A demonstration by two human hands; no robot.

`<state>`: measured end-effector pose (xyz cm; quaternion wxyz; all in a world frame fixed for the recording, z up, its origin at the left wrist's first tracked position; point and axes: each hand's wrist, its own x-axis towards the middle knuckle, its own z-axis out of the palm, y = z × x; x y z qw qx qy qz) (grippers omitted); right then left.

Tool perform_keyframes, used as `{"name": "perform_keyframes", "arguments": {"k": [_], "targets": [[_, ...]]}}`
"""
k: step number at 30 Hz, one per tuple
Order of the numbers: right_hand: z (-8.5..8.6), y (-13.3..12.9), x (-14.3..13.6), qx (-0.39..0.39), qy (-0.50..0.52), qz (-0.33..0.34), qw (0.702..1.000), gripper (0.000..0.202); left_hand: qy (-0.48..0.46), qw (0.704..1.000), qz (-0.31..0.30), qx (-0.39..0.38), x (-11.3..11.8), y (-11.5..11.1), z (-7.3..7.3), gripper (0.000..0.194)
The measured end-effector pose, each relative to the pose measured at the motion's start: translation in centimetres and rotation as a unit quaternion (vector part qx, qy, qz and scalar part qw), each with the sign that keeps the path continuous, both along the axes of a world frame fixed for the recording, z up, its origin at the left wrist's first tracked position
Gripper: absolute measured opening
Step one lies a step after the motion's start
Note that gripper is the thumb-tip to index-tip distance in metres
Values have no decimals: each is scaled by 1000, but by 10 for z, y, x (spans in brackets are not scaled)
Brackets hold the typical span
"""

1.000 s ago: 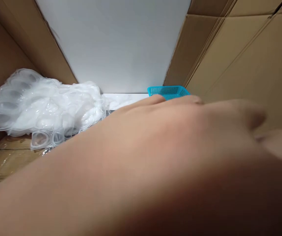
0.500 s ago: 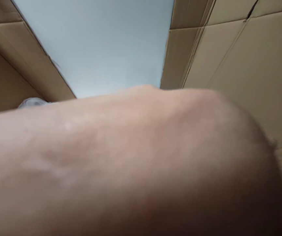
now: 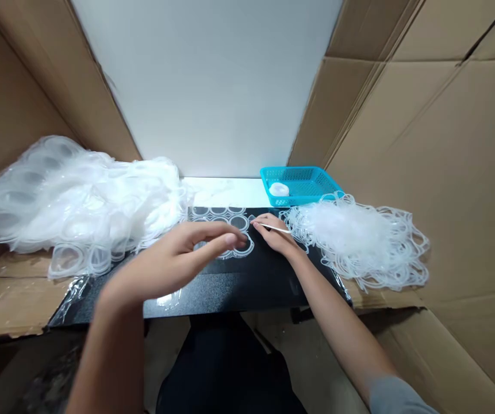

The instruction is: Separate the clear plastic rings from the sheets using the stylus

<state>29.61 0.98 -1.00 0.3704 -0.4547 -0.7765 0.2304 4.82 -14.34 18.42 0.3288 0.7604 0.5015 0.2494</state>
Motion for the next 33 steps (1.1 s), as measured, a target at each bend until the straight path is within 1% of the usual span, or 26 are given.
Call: {"name": "perform_keyframes", "arguments": {"k": [1, 2, 3, 4, 5, 6, 7, 8, 9, 10, 11, 12, 14, 16, 17, 19, 22, 26, 33], "targets": [[1, 2, 0, 4, 0, 3, 1000, 24, 1, 998, 56, 21, -7, 8, -27, 40], [2, 4, 0, 9, 1, 7, 1000, 23, 9, 990, 125, 56, -14, 13, -56, 37], [2, 4, 1, 14, 2, 12, 1000, 23, 26, 979, 179, 92, -20, 16, -86, 33], [2, 4, 1, 20, 3, 15, 1000, 24, 47, 971, 202, 120, -26, 16, -114, 29], [2, 2, 1, 26, 5, 18, 999, 26, 70, 962, 218, 147, -30, 13, -137, 27], [2, 0, 1, 30, 8, 19, 999, 27, 90, 954, 231, 170, -34, 8, -155, 25], [3, -2, 0, 32, 13, 18, 999, 27, 108, 954, 218, 179, -36, 3, -167, 25], [5, -5, -2, 33, 20, 12, 999, 26, 121, 951, 213, 188, -36, -3, -174, 24], [8, -7, -5, 31, 33, 2, 999, 26, 132, 948, 209, 200, -35, -7, -177, 23], [12, -10, -9, 24, 50, -7, 998, 26, 139, 947, 201, 211, -33, -10, -176, 23], [17, -12, -15, 10, 69, -7, 998, 26, 141, 946, 190, 221, -30, -12, -174, 24], [22, -13, -22, -10, 85, 10, 996, 26, 141, 948, 173, 227, -26, -12, -172, 26], [31, -14, -37, -58, 90, 90, 990, 26, 140, 956, 127, 224, -20, -12, -168, 30], [38, -13, -52, -93, 63, 179, 977, 23, 145, 962, 95, 211, -15, -11, -168, 31], [39, -12, -58, -105, 48, 208, 971, 23, 150, 962, 92, 207, -13, -12, -169, 31], [37, -11, -67, -129, 34, 236, 963, 23, 158, 961, 100, 206, -9, -13, -171, 29], [29, -13, -71, -153, 48, 233, 959, 24, 168, 957, 117, 204, -4, -16, -173, 28], [21, -20, -67, -147, 77, 217, 962, 23, 170, 957, 128, 198, 1, -18, -170, 31], [20, -23, -64, -136, 81, 222, 962, 18, 200, 957, 125, 169, -1, -17, -167, 33]]}}
